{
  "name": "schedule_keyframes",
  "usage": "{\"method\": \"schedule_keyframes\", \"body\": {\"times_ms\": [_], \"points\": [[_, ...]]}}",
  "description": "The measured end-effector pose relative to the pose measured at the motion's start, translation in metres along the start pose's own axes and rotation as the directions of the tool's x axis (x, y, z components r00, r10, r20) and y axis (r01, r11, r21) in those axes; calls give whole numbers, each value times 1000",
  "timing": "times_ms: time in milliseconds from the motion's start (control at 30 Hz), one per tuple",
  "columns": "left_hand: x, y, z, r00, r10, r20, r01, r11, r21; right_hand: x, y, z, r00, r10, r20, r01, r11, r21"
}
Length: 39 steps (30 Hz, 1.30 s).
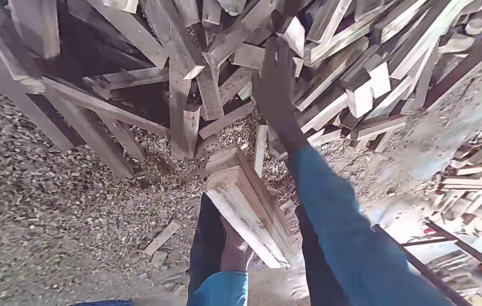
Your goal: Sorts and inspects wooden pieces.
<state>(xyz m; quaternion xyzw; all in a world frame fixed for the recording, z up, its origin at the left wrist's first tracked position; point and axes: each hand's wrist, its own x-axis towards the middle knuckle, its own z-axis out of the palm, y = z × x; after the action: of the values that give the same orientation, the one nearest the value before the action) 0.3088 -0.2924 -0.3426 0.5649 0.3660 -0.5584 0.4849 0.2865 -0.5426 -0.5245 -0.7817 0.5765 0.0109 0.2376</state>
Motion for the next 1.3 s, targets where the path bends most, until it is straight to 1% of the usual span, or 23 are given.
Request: {"method": "schedule_keyframes", "body": {"times_ms": [67,100,133,167,200,267,333,367,433,533,633,667,767,800,867,933,967,1033,1100,1167,1200,1233,1300], "points": [[11,-3,0,995,103,-13,-103,995,7,55,29,52,984,-45,174,79,978,-193],[15,-3,1,991,130,-23,-130,991,14,68,39,64,968,-56,245,117,964,-240],[19,-3,3,990,136,-39,-136,991,12,72,45,64,956,-67,286,143,957,-251],[20,-2,5,990,129,-48,-129,992,11,62,46,54,945,-54,321,128,968,-214],[21,-3,9,990,129,-52,-129,992,-1,45,42,35,939,-18,343,84,981,-178],[28,-3,12,987,156,-32,-157,987,-18,-10,22,-20,954,32,299,-15,998,-56],[32,-4,13,987,162,-14,-162,986,-32,-87,2,-80,979,10,203,-17,999,36],[31,-6,13,989,148,-18,-149,988,-36,-128,-5,-110,980,-1,200,-7,999,40],[29,-8,17,994,107,-37,-108,994,-11,-197,-15,-151,992,-40,121,36,999,33],[42,-15,19,983,178,54,-177,984,-14,-250,-43,-184,996,23,85,-36,987,157],[54,-27,16,953,240,184,-234,971,-51,-263,-61,-184,996,90,22,-92,963,252],[57,-31,12,945,235,226,-232,972,-43,-262,-63,-180,995,104,14,-104,959,263],[55,-29,15,945,192,263,-223,971,90,-257,-61,-160,994,107,-7,-102,959,266],[51,-25,19,944,178,279,-211,973,94,-258,-55,-158,995,103,-12,-94,944,315],[40,-17,33,952,115,285,-144,986,83,-256,-33,-159,995,100,24,-99,859,503],[25,-11,34,961,55,272,-100,983,153,-245,-2,-154,985,164,61,-167,778,606],[15,-9,28,964,32,266,-89,974,209,-235,16,-144,976,209,55,-201,782,590],[6,-7,22,962,3,272,-74,965,252,-198,58,-117,948,307,88,-313,837,450],[-3,-5,21,977,-9,214,-59,949,309,-145,103,-86,874,434,218,-484,813,323],[-7,1,16,987,-13,159,-47,930,366,-75,142,-37,720,622,307,-691,680,243],[-8,3,15,991,-10,136,-41,927,373,-45,157,-14,656,678,331,-752,627,206],[-9,3,13,993,-7,120,-40,924,381,-21,167,5,612,719,329,-787,596,162],[-8,2,13,993,23,112,-65,921,385,9,176,29,576,755,313,-815,560,149]]}}
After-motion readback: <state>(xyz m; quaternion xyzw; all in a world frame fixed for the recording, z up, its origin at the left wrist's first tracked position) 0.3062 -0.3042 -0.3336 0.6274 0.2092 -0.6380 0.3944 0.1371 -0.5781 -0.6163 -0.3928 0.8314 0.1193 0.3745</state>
